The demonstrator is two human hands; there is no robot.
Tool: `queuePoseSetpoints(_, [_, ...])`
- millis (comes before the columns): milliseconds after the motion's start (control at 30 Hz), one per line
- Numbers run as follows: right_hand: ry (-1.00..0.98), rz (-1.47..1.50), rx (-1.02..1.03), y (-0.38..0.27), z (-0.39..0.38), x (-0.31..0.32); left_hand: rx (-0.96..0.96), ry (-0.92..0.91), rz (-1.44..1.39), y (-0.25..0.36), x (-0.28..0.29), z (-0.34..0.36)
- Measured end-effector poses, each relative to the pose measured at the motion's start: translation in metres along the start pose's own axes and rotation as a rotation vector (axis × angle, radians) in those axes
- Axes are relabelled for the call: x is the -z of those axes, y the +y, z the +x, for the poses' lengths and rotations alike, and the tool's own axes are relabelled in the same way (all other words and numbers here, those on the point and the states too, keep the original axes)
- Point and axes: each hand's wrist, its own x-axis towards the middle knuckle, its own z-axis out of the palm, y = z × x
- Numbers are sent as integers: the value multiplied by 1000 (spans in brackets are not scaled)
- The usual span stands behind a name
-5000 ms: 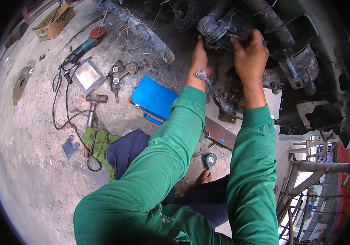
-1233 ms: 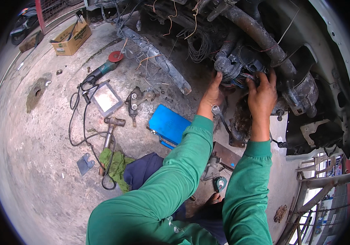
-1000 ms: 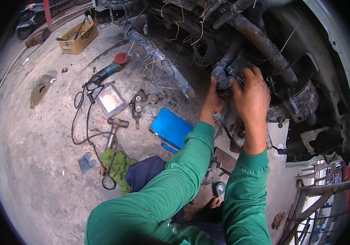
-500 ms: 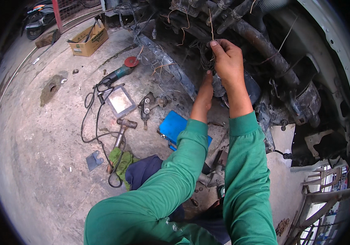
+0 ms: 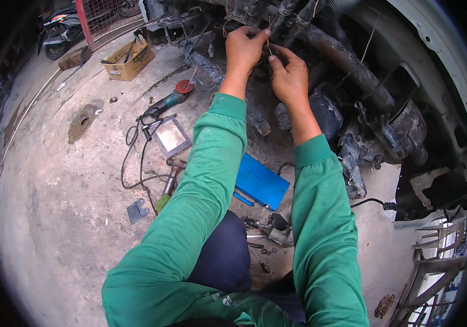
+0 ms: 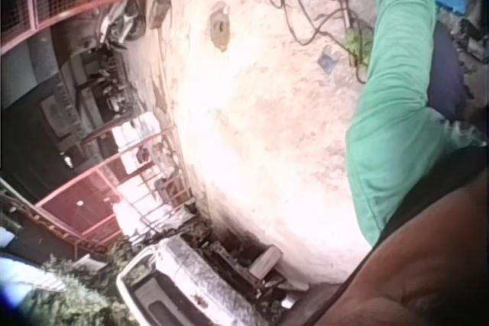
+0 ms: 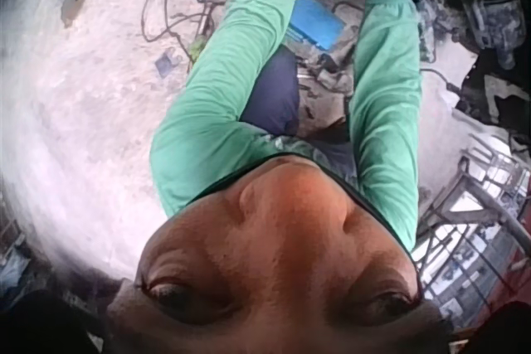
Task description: The person works underneath a vehicle, removing and reattaching a metal engine component using a wrench and socket. They manipulate bolts and wires while seated on the floor.
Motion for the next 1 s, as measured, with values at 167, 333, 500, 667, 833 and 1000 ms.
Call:
queuePoseSetpoints(167, [-31, -39, -77, -4, 10, -15, -108, -110, 335, -7, 14, 26])
queuePoseSetpoints(333, [60, -293, -68, -8, 26, -7, -358, -131, 542, 3, 17, 41])
queuePoseSetpoints(500, [-169, -230, -6, -19, 21, -5, -41, -244, -89, 16, 17, 33])
queuePoseSetpoints(667, [-237, -90, -225, -34, 18, 8, 254, -141, -247, -1, 48, 29])
queuePoseSetpoints(833, [-248, -209, -142, -7, 2, 18, 475, -224, -219, -43, 56, 1])
queuePoseSetpoints(1000, [-149, -137, -370, 21, -33, 43, 390, -731, 146, -30, 50, -109])
